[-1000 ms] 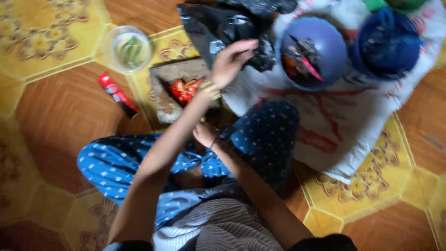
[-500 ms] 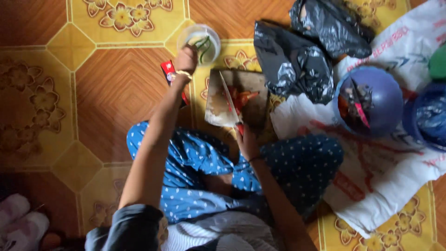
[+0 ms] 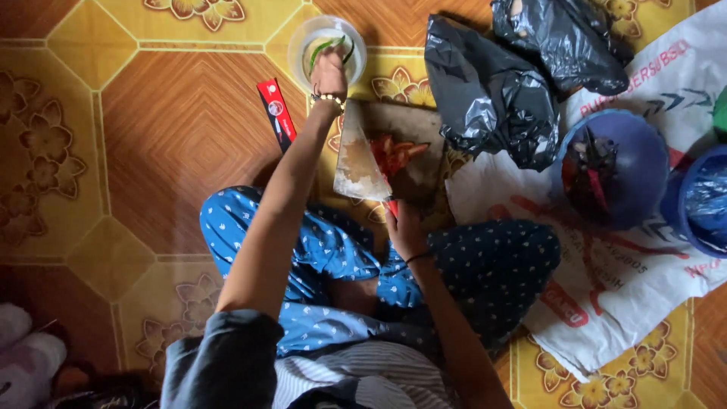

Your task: Slicing tomatoes and chilies on a wooden cutting board while sitting on the floor.

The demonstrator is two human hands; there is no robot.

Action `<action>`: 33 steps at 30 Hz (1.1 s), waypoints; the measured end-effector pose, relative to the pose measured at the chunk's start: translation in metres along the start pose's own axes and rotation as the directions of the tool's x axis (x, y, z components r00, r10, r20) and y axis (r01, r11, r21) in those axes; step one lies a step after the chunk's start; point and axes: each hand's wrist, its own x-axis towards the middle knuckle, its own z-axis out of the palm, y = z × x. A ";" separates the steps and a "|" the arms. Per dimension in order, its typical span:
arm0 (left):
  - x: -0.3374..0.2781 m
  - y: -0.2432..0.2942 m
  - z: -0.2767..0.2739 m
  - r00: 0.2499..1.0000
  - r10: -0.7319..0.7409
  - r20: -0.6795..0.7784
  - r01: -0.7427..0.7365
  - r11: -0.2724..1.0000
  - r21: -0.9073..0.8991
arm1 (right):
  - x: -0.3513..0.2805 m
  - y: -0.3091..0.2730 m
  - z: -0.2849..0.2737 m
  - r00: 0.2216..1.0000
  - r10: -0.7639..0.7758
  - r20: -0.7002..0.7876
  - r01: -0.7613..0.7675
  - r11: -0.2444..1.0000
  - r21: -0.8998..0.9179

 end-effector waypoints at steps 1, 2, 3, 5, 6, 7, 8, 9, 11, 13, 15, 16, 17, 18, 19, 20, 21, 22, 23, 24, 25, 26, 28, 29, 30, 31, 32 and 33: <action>0.005 0.000 0.000 0.999 -0.013 0.035 0.014 0.999 -0.030 | -0.003 -0.003 -0.004 0.995 0.067 0.071 -0.063 0.996 -0.067; 0.009 0.000 -0.001 0.997 -0.025 0.070 0.030 0.998 -0.059 | -0.007 -0.007 -0.008 0.981 0.138 0.136 -0.119 0.983 -0.138; 0.000 0.004 -0.014 0.997 -0.028 0.071 0.032 0.998 -0.056 | -0.007 -0.007 -0.011 0.981 0.137 0.139 -0.118 0.984 -0.136; -0.018 0.014 -0.040 0.990 0.138 -0.021 -0.139 0.983 -0.121 | -0.006 -0.009 -0.018 0.968 0.171 0.185 -0.144 0.978 -0.152; -0.033 0.019 -0.045 0.990 0.138 -0.019 -0.139 0.983 -0.120 | -0.005 -0.009 -0.021 0.968 0.171 0.186 -0.144 0.978 -0.150; -0.047 0.023 -0.051 0.988 0.154 -0.031 -0.157 0.959 -0.236 | -0.005 -0.009 -0.024 0.978 0.138 0.158 -0.107 0.976 -0.189; -0.062 0.028 -0.057 0.985 0.169 -0.044 -0.173 0.921 -0.350 | -0.005 -0.009 -0.027 0.986 0.103 0.131 -0.071 0.971 -0.227; -0.086 0.036 -0.072 0.984 0.171 -0.044 -0.176 0.921 -0.348 | -0.002 -0.011 -0.030 0.986 0.104 0.129 -0.073 0.972 -0.225; -0.136 0.049 -0.100 0.984 0.175 0.040 -0.147 0.912 -0.383 | 0.001 -0.015 -0.036 0.977 0.158 0.142 -0.152 0.987 -0.053; -0.142 0.031 -0.058 0.983 0.156 0.092 -0.111 0.920 -0.376 | 0.004 -0.014 -0.037 0.973 0.174 0.150 -0.165 0.984 -0.067; -0.158 0.018 -0.028 0.980 0.139 0.139 -0.079 0.927 -0.367 | 0.005 -0.015 -0.039 0.970 0.188 0.153 -0.177 0.981 -0.080; -0.171 0.014 -0.019 0.981 0.136 0.140 -0.073 0.921 -0.382 | 0.006 -0.017 -0.042 0.973 0.193 0.131 -0.182 0.979 -0.091; -0.183 0.008 -0.011 0.982 0.130 0.140 -0.065 0.916 -0.396 | 0.007 -0.020 -0.043 0.975 0.194 0.110 -0.183 0.978 -0.103; -0.193 0.018 -0.017 0.982 0.130 0.140 -0.066 0.917 -0.394 | 0.007 -0.016 -0.040 0.975 0.194 0.109 -0.183 0.978 -0.101; -0.203 0.029 -0.024 0.976 0.061 0.207 0.014 0.939 -0.344 | 0.008 -0.012 -0.037 0.985 0.151 0.079 -0.143 0.985 -0.098; -0.214 0.039 -0.030 0.963 -0.011 0.269 0.091 0.953 -0.287 | 0.009 -0.007 -0.034 0.993 0.109 0.049 -0.103 0.990 -0.098; -0.216 0.034 -0.023 0.963 -0.012 0.270 0.092 0.954 -0.287 | 0.009 -0.006 -0.033 0.993 0.108 0.050 -0.103 0.990 -0.097; -0.217 0.028 -0.016 0.965 0.057 0.256 0.005 0.972 -0.235 | 0.010 -0.004 -0.032 0.995 0.093 0.031 -0.089 0.988 -0.125; -0.219 0.024 -0.009 0.961 0.128 0.246 -0.084 0.980 -0.181 | 0.010 -0.002 -0.031 0.997 0.079 0.011 -0.077 0.985 -0.153; -0.217 0.016 0.010 0.960 0.128 0.248 -0.083 0.980 -0.182 | 0.007 -0.005 -0.034 0.997 0.080 0.012 -0.078 0.985 -0.153; -0.215 0.010 0.029 0.957 0.180 0.229 -0.142 0.975 -0.170 | 0.005 -0.008 -0.036 0.998 0.070 0.001 -0.069 0.982 -0.174; -0.212 0.003 0.049 0.950 0.232 0.211 -0.201 0.967 -0.158 | 0.003 -0.011 -0.039 0.998 0.060 -0.009 -0.061 0.979 -0.195; -0.210 -0.002 0.097 0.943 0.275 0.185 -0.257 0.959 -0.119 | -0.001 -0.011 -0.040 0.998 0.056 0.000 -0.054 0.977 -0.208; -0.208 -0.005 0.121 0.934 0.320 0.158 -0.311 0.947 -0.078 | -0.003 -0.011 -0.040 0.999 0.049 0.008 -0.046 0.975 -0.219; -0.215 0.000 0.089 0.934 0.319 0.159 -0.310 0.947 -0.079 | -0.005 -0.010 -0.038 0.999 0.050 0.008 -0.047 0.974 -0.220; -0.220 0.005 0.056 0.924 0.339 0.176 -0.338 0.940 -0.036 | -0.007 -0.009 -0.037 1.000 0.027 -0.011 -0.029 0.958 -0.285; -0.224 0.010 0.024 0.913 0.358 0.195 -0.366 0.931 0.008 | -0.009 -0.009 -0.035 1.000 0.003 -0.029 -0.013 0.937 -0.349; -0.222 0.005 0.036 0.913 0.358 0.194 -0.366 0.931 0.007 | -0.009 -0.009 -0.034 1.000 0.003 -0.029 -0.013 0.937 -0.350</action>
